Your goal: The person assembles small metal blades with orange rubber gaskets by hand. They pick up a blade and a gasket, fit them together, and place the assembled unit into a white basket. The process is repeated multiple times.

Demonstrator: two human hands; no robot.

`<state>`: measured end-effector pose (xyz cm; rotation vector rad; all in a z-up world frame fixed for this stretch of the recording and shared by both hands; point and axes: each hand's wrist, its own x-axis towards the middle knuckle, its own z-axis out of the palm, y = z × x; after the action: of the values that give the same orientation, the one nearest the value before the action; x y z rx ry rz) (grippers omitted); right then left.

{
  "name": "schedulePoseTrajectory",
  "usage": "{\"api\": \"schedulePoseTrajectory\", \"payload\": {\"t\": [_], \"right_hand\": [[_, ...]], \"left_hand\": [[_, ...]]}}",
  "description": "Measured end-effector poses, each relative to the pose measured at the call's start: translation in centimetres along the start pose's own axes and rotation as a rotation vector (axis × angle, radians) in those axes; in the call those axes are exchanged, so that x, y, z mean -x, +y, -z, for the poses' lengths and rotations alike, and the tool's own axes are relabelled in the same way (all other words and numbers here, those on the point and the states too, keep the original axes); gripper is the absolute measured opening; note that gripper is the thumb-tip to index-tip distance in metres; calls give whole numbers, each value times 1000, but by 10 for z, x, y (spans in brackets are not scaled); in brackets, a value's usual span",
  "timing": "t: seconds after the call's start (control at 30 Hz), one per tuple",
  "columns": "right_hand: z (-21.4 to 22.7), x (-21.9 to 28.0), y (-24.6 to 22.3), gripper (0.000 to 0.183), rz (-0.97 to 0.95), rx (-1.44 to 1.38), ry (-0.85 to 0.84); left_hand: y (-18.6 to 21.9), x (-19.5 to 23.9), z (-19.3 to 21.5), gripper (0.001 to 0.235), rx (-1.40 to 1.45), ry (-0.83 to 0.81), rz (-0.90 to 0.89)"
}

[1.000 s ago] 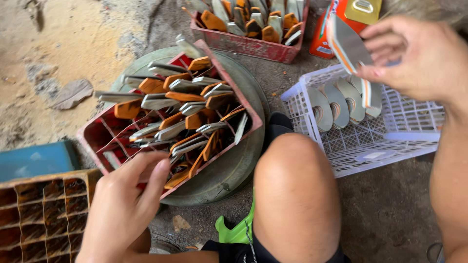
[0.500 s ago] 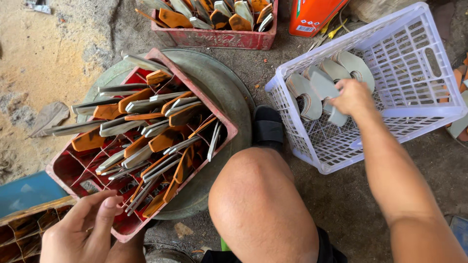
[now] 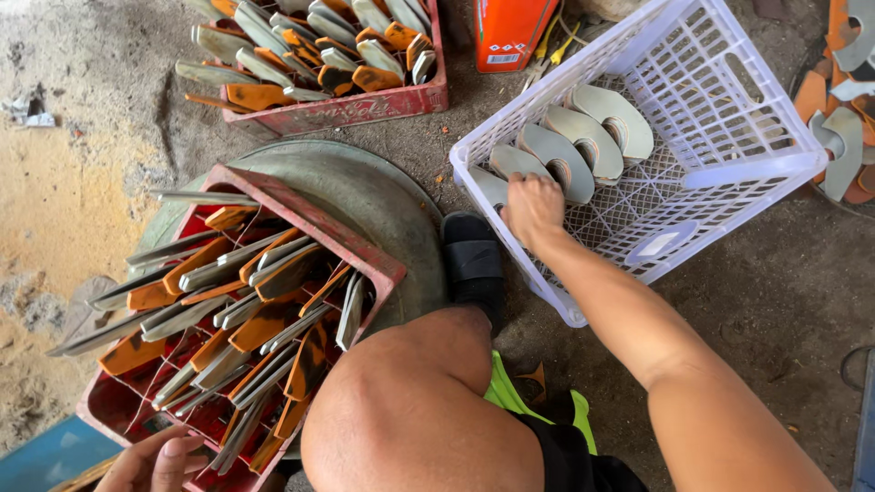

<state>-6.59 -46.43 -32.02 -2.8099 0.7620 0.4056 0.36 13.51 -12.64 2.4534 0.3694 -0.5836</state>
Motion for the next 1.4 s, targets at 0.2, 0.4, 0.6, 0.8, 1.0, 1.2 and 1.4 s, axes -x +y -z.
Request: {"api": "schedulePoseTrajectory", "payload": {"t": [0.2,0.4,0.6,0.8,1.0,1.2,1.4], "right_hand": [[-6,-3,-1,42,40,-29,150],[10,1,9,43,-76,-147,-112],[25,3,60,25,-32,-216,-142],[0,20,53,40,531,128,-125],[-29,19,29,17,741,416,-73],[-37,21,32,17,771,423,-45],[-33,21,28,16,763,473,-138]], "left_hand": [[-11,-10,-6,49,-22,-13,-30],[6,-8,-9,45,-103,-22,-61],[16,-2,-17,42,-128,25,-65],[4,-10,-17,43,-159,8,-58],[-9,-19,-10,50,-146,-53,-34],[-22,-16,-10,48,-194,-34,-2],[-25,-11,-12,43,-225,-5,-87]]}}
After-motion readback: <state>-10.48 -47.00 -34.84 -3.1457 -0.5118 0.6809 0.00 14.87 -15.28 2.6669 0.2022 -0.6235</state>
